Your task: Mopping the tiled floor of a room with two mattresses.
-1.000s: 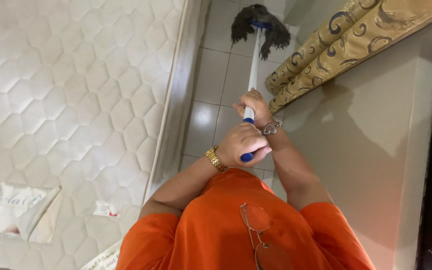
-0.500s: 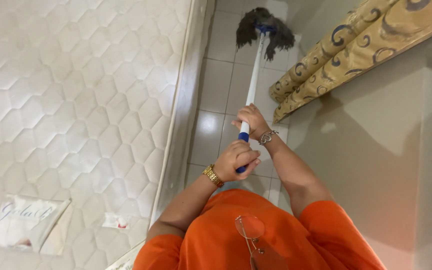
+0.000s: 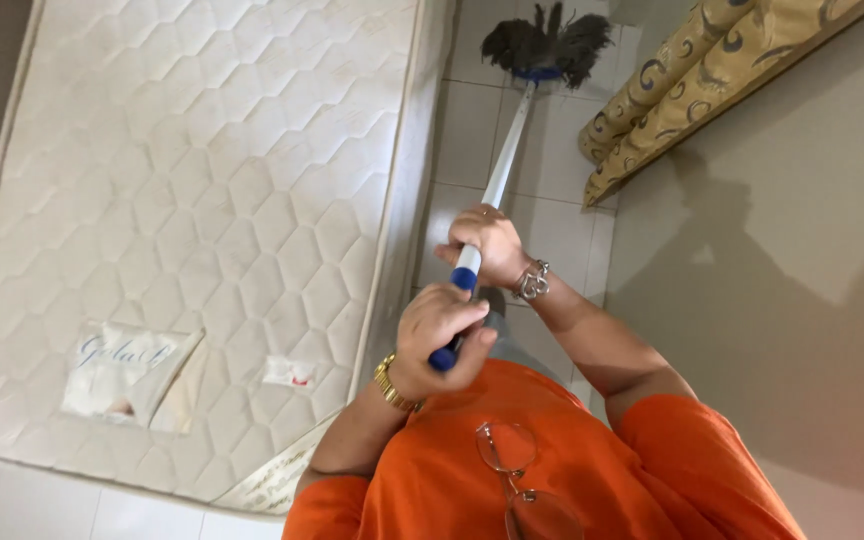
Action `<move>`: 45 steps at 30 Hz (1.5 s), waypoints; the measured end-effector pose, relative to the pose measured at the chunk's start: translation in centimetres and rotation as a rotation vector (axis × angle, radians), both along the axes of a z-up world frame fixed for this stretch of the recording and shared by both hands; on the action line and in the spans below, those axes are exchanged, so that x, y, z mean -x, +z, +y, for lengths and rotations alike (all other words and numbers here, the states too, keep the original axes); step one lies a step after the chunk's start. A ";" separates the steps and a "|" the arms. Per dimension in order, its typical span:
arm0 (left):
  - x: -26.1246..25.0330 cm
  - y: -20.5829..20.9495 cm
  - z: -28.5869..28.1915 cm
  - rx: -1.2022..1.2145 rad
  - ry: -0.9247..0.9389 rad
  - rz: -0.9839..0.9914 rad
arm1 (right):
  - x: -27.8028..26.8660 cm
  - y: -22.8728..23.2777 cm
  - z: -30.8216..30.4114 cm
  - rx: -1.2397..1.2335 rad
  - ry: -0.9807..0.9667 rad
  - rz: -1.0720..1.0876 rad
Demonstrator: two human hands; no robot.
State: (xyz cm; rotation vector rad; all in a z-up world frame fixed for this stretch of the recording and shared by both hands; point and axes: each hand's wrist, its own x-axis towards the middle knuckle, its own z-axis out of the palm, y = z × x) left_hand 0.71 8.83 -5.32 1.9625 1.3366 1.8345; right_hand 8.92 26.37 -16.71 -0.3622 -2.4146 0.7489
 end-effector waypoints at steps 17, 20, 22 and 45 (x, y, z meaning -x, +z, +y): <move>1.5 9.6 -18.9 -0.243 -0.379 0.117 | -0.3 10.7 -20.6 0.009 0.415 0.272; -0.2 8.9 -19.4 -0.217 -0.181 -0.055 | 0.8 8.9 -19.6 -0.016 0.415 0.376; 0.4 8.3 -18.2 -0.150 -0.033 -0.176 | 1.7 7.8 -18.1 -0.010 0.416 0.416; 1.0 -1.8 10.1 -0.033 -0.014 0.135 | 2.7 -3.9 8.7 0.016 -0.082 0.216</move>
